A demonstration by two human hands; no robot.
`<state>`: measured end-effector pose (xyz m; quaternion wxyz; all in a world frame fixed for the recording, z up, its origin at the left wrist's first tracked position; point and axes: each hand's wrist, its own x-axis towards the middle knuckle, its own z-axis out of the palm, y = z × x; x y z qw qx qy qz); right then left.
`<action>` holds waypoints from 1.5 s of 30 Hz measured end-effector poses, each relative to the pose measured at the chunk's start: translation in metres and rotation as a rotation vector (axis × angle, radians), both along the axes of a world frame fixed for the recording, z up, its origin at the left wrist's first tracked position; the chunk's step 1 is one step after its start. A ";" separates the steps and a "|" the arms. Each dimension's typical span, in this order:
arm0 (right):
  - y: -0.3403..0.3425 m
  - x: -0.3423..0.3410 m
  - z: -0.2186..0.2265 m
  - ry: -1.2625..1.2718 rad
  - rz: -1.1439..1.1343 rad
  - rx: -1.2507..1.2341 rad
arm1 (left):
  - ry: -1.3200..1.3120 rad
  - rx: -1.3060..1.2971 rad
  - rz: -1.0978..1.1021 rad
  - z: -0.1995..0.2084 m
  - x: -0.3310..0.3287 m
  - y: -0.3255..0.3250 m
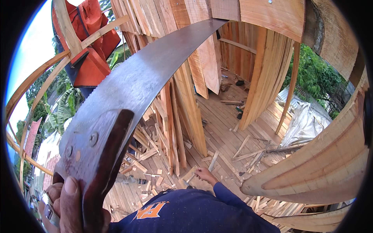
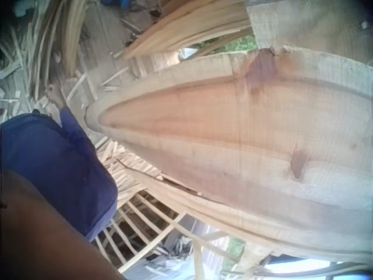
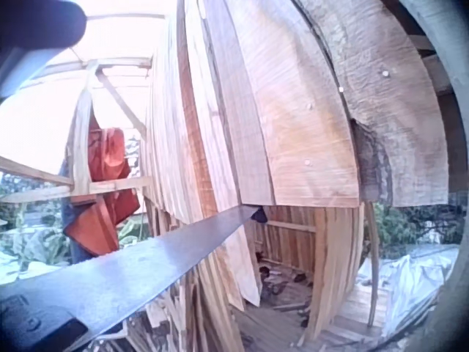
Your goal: The person saws through a curved wooden board using a hand saw and then removes the cut piece.
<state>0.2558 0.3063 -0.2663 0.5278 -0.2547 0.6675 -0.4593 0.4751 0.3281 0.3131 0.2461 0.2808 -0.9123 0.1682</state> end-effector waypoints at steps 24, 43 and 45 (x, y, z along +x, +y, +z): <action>0.043 0.036 0.485 1.591 -0.534 -1.677 | 0.103 -0.343 -0.345 -0.023 -0.040 -0.004; 0.069 0.037 0.521 1.947 -0.493 -1.361 | 1.210 1.142 -1.310 -0.121 -0.095 -0.119; 0.067 0.040 0.523 1.941 -0.453 -1.335 | 1.042 1.831 -1.428 -0.121 -0.180 -0.115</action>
